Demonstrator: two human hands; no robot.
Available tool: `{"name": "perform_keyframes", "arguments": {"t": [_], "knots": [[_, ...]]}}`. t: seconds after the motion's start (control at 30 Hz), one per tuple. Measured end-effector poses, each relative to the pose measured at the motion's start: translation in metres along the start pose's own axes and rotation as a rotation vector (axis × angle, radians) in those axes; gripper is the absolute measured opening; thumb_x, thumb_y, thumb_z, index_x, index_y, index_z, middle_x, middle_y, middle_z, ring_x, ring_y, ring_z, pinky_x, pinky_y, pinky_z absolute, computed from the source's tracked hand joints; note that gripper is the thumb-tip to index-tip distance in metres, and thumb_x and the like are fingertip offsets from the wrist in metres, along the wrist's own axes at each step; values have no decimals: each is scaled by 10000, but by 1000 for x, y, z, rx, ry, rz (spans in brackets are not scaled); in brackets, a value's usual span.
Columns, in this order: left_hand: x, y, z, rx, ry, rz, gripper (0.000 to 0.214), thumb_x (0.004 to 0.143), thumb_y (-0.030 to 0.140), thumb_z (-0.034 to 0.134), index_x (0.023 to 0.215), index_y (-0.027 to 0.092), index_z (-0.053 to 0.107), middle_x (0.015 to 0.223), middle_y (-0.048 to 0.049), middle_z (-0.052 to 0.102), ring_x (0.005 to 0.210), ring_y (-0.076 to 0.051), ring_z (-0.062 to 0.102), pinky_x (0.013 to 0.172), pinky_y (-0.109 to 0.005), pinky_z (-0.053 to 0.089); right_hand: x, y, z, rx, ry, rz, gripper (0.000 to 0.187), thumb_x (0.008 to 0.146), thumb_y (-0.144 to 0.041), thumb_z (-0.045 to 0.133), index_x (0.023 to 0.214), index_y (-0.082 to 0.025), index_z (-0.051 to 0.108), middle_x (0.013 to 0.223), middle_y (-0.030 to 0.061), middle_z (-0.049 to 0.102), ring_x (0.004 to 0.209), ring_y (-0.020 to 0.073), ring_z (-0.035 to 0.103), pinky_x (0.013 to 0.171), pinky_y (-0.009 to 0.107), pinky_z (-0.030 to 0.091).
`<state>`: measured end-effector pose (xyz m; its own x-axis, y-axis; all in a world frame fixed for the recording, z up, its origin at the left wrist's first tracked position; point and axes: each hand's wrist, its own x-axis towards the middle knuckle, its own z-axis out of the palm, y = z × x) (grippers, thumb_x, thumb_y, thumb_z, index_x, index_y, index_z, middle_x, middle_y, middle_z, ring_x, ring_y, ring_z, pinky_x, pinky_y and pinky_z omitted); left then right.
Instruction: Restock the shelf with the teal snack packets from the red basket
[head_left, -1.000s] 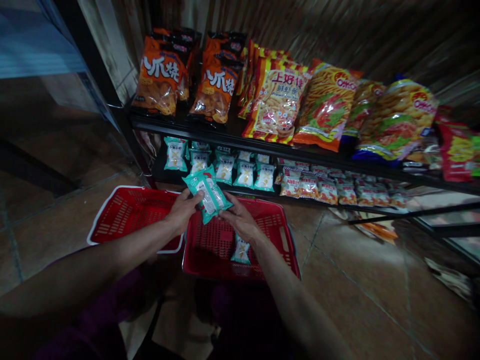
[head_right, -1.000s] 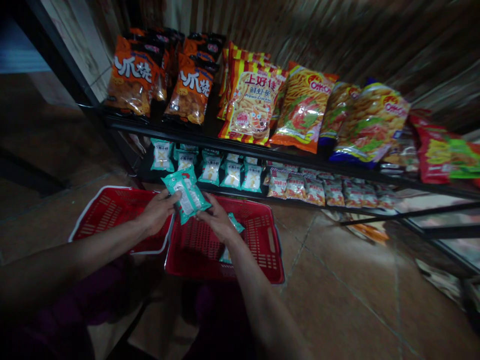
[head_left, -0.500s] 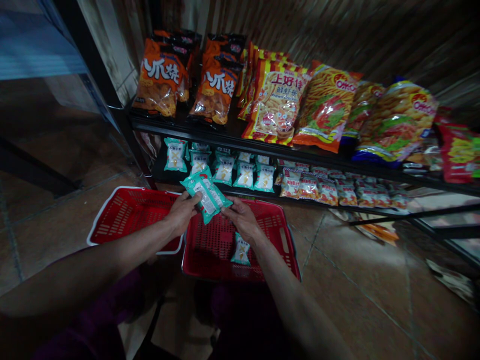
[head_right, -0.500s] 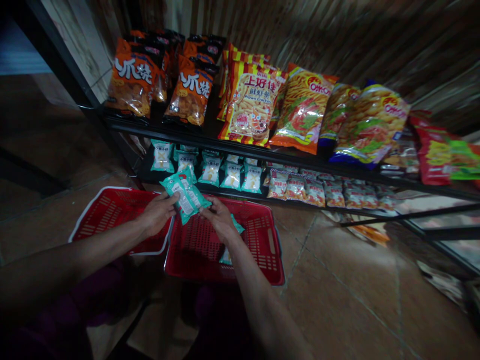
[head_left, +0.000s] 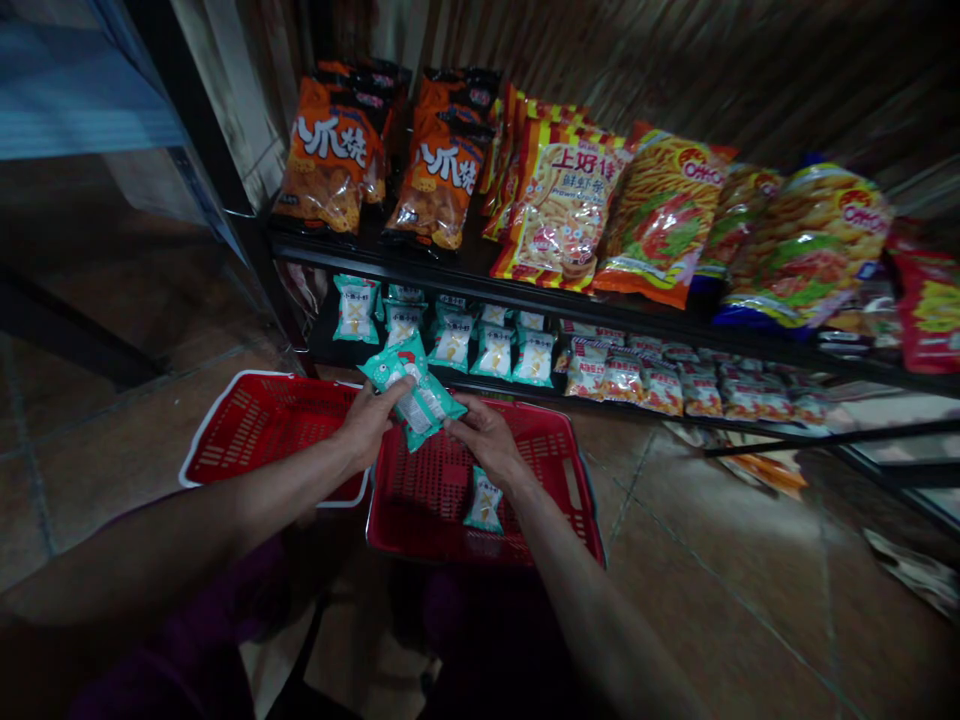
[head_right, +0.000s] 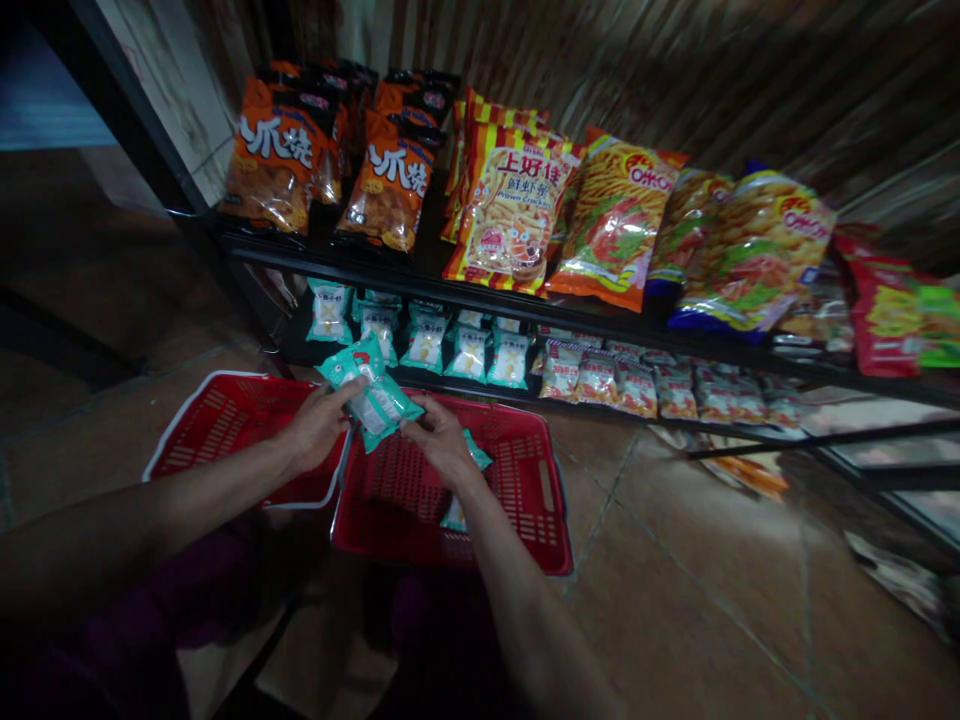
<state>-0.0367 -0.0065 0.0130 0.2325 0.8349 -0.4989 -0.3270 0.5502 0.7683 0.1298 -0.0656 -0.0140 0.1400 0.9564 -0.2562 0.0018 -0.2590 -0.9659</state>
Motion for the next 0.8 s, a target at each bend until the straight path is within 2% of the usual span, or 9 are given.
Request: {"name": "perform_keyframes", "arguments": {"t": [0.17, 0.47, 0.8], "knots": [[2, 0, 0, -51, 16, 7, 375, 655, 330, 739, 984, 201, 616, 985, -47, 702, 825, -181, 643, 707, -293, 466, -1, -3, 1, 2, 2, 17, 377, 651, -324, 716, 997, -206, 629, 651, -44, 614, 584, 106, 515, 589, 249, 393], [4, -1, -2, -51, -4, 27, 339, 663, 399, 731, 921, 199, 638, 997, -47, 697, 834, -181, 637, 708, -282, 463, 0, -2, 1, 28, 9, 13, 400, 626, -322, 732, 1002, -215, 644, 647, -45, 612, 576, 106, 506, 583, 250, 400], [4, -2, -4, -28, 27, 4, 331, 661, 392, 721, 915, 194, 643, 965, -52, 702, 794, -173, 631, 674, -275, 457, 2, 5, -4, -53, -21, -3, 311, 678, -315, 684, 969, -215, 637, 688, -29, 627, 614, 123, 539, 614, 261, 425]]}}
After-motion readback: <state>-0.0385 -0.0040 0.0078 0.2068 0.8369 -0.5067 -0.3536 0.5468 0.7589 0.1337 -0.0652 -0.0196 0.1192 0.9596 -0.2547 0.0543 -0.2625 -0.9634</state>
